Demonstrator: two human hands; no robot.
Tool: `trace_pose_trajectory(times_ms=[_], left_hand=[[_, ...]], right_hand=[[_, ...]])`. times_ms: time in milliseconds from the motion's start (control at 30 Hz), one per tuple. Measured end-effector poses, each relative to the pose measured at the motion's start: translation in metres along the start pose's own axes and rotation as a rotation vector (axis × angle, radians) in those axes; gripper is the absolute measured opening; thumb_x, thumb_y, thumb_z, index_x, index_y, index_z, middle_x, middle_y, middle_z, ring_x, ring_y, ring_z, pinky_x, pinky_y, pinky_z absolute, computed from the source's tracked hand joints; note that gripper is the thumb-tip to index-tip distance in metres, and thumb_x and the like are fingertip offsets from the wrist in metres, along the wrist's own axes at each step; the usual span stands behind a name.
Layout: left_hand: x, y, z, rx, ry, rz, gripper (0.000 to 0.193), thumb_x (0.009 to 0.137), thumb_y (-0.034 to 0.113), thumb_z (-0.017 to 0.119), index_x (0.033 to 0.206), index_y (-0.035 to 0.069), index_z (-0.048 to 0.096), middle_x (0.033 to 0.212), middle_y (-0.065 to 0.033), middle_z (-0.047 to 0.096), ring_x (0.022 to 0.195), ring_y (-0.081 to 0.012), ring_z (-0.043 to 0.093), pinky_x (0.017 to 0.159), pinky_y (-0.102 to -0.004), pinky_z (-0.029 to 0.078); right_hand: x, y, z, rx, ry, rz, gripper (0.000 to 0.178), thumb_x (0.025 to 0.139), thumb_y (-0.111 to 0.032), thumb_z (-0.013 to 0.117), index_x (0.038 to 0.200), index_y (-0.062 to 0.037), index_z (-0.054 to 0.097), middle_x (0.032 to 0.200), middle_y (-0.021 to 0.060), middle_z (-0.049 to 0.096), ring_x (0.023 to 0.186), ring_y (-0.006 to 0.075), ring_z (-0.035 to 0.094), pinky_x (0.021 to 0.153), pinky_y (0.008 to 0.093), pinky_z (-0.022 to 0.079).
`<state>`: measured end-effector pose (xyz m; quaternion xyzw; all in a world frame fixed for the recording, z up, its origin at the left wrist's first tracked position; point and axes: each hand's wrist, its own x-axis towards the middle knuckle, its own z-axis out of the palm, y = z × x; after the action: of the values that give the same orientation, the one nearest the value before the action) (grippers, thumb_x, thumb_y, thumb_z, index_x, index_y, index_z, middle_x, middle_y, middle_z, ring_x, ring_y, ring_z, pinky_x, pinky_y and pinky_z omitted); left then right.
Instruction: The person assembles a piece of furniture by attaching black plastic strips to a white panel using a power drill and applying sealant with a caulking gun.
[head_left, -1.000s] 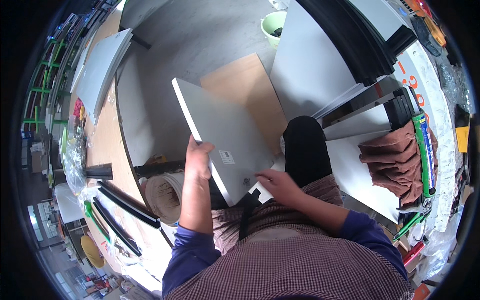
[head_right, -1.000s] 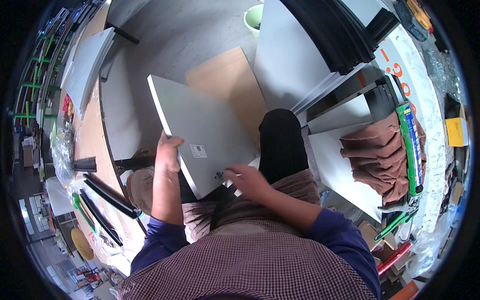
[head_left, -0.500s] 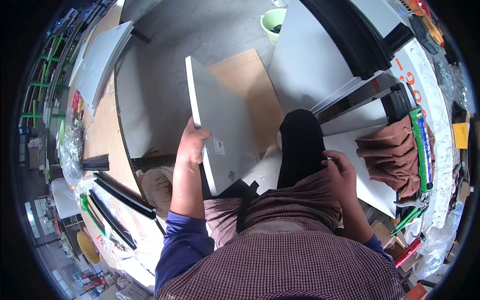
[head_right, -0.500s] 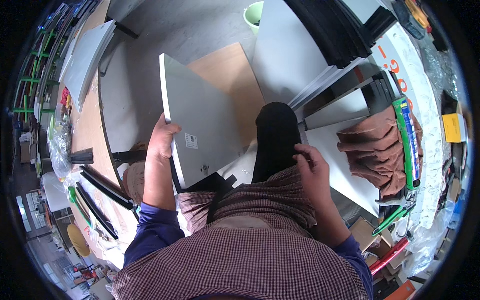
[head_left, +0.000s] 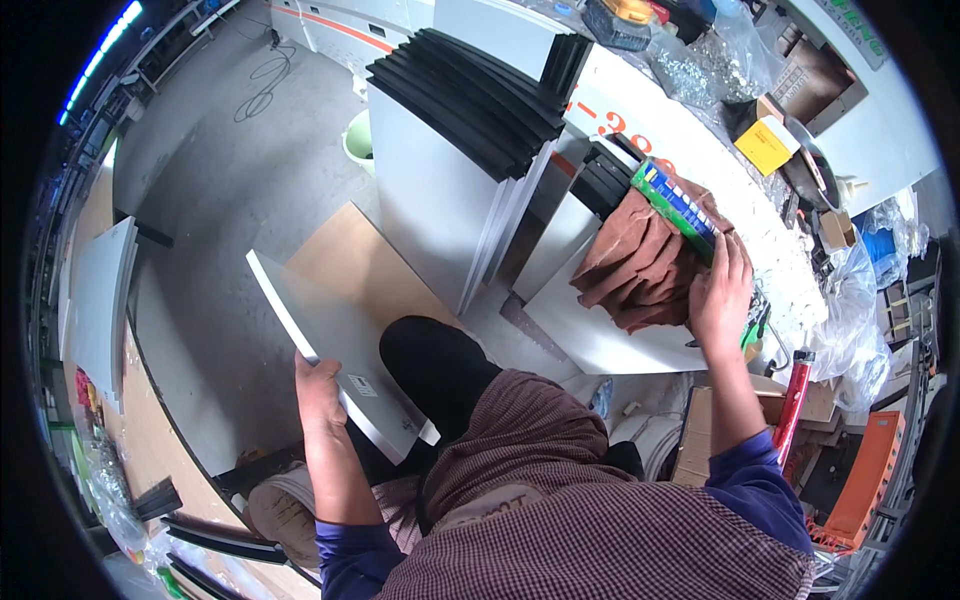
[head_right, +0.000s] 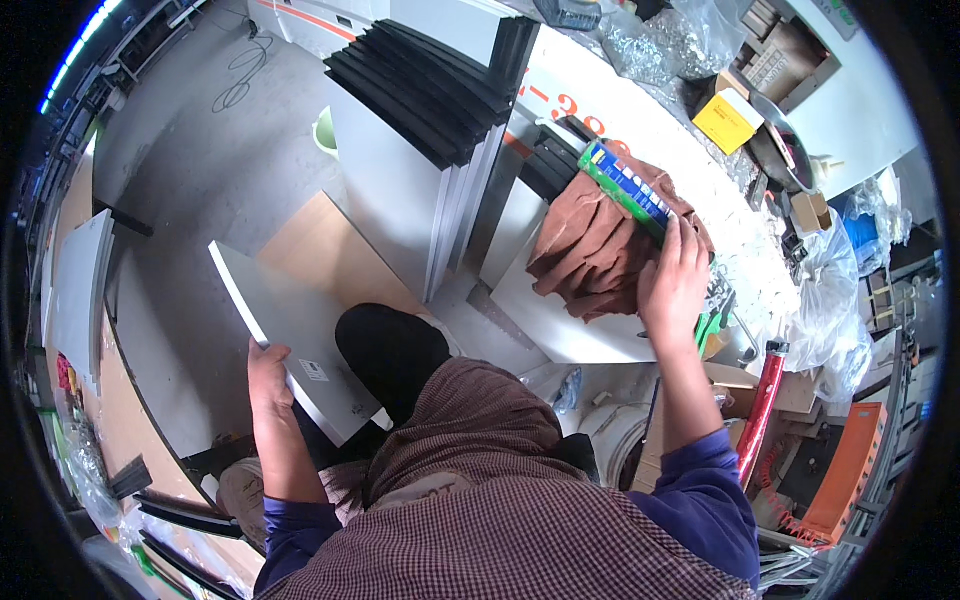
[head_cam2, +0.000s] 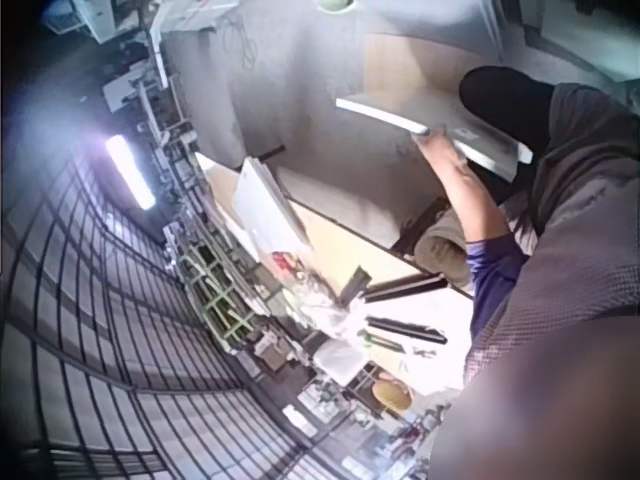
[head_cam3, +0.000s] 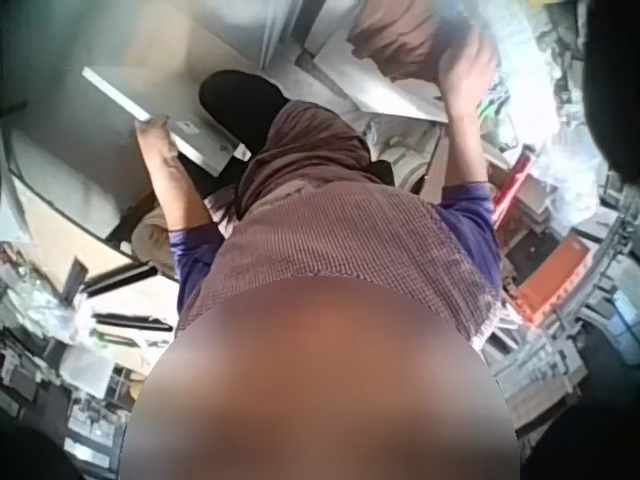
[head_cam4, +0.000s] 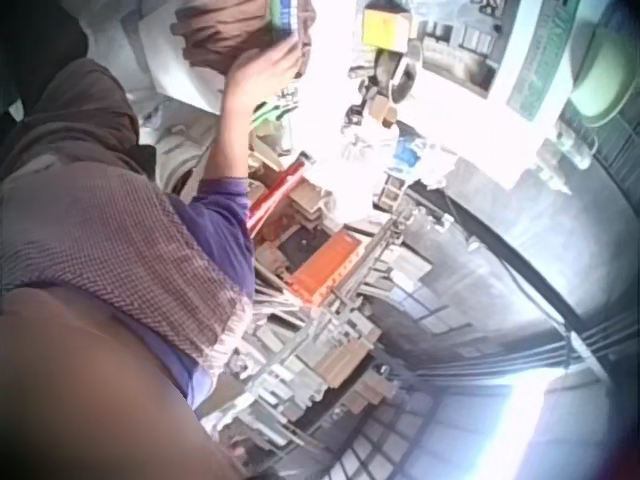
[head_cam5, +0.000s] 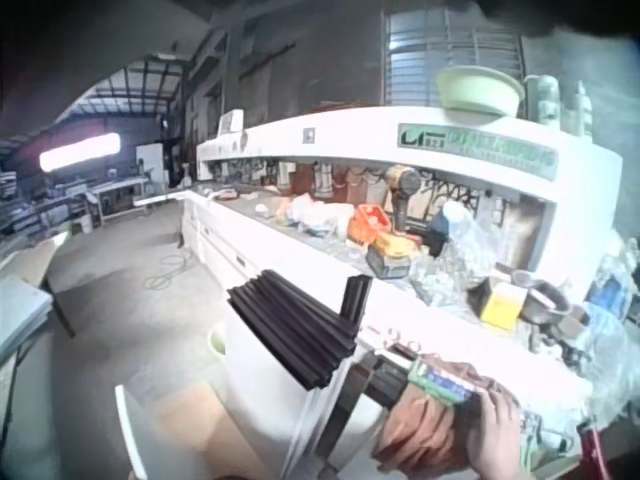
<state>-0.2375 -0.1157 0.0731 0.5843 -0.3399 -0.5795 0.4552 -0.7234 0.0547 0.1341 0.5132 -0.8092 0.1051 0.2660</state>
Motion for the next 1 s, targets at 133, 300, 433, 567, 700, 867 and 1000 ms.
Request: trace_pose_trajectory(times_ms=[133, 300, 433, 567, 700, 867, 1000], left_hand=[[-0.002, -0.006, 0.000, 0.016, 0.040, 0.022, 0.051, 0.084, -0.001, 0.053, 0.134, -0.004, 0.044, 0.117, -0.0157, 0.059, 0.106, -0.0257, 0.058, 0.094, -0.0365, 0.046], [-0.009, -0.016, 0.006, 0.180, 0.072, 0.200, 0.063, 0.094, 0.009, 0.057, 0.146, -0.009, 0.028, 0.137, -0.0213, 0.049, 0.122, -0.0264, 0.051, 0.105, -0.0342, 0.038], [-0.024, 0.000, 0.010, 0.535, 0.194, 0.372, 0.070, 0.091, 0.012, 0.062, 0.147, -0.008, 0.024, 0.149, -0.0285, 0.033, 0.140, -0.0361, 0.033, 0.115, -0.0392, 0.026], [-0.073, 0.026, 0.025, 0.676, 0.327, 0.807, 0.058, 0.083, 0.002, 0.065, 0.137, -0.002, 0.044, 0.137, -0.0237, 0.047, 0.129, -0.0350, 0.045, 0.110, -0.0415, 0.035], [-0.117, 0.040, 0.081, 0.275, -0.464, 0.829, 0.033, 0.090, -0.001, 0.059, 0.122, 0.004, 0.058, 0.127, -0.0129, 0.059, 0.115, -0.0228, 0.060, 0.096, -0.0355, 0.049], [-0.158, 0.043, 0.177, -0.413, -0.704, 0.145, 0.049, 0.096, 0.024, 0.062, 0.135, 0.003, 0.041, 0.121, -0.0126, 0.059, 0.110, -0.0201, 0.059, 0.096, -0.0329, 0.047], [-0.126, 0.063, 0.179, -0.922, -0.377, -0.309, 0.038, 0.093, 0.040, 0.065, 0.111, 0.008, 0.052, 0.090, -0.0071, 0.063, 0.081, -0.0178, 0.062, 0.074, -0.0322, 0.052]], right_hand=[[0.028, 0.039, 0.024, -0.085, -0.230, 0.088, 0.057, 0.068, -0.005, 0.066, 0.122, -0.0004, 0.050, 0.115, 0.0185, 0.057, 0.106, 0.0375, 0.055, 0.093, 0.0467, 0.046], [0.047, 0.061, 0.029, 0.072, -0.394, 0.079, 0.053, 0.064, -0.009, 0.072, 0.113, -0.0028, 0.052, 0.102, 0.0208, 0.062, 0.099, 0.0397, 0.059, 0.087, 0.0451, 0.050], [0.041, 0.058, 0.004, 0.101, -0.289, 0.063, 0.049, 0.065, -0.010, 0.075, 0.108, -0.0031, 0.052, 0.093, 0.0210, 0.064, 0.088, 0.0418, 0.062, 0.078, 0.0476, 0.051], [0.035, 0.030, -0.059, 0.063, -0.219, 0.088, 0.048, 0.072, -0.014, 0.078, 0.108, 0.0014, 0.051, 0.092, 0.0259, 0.062, 0.085, 0.0453, 0.060, 0.075, 0.0497, 0.049], [0.026, -0.033, -0.130, 0.147, -0.122, -0.132, 0.067, 0.069, -0.010, 0.078, 0.125, 0.0060, 0.046, 0.104, 0.0266, 0.059, 0.097, 0.0454, 0.057, 0.086, 0.0487, 0.046], [0.019, -0.136, -0.156, 0.277, -0.090, -0.545, 0.077, 0.060, -0.005, 0.076, 0.131, 0.0043, 0.048, 0.107, 0.0204, 0.059, 0.098, 0.0373, 0.058, 0.086, 0.0455, 0.045], [0.000, -0.202, -0.148, 0.240, 0.059, -0.683, 0.050, 0.080, -0.008, 0.058, 0.127, 0.0039, 0.053, 0.112, 0.0192, 0.059, 0.097, 0.0327, 0.058, 0.081, 0.0429, 0.045]])
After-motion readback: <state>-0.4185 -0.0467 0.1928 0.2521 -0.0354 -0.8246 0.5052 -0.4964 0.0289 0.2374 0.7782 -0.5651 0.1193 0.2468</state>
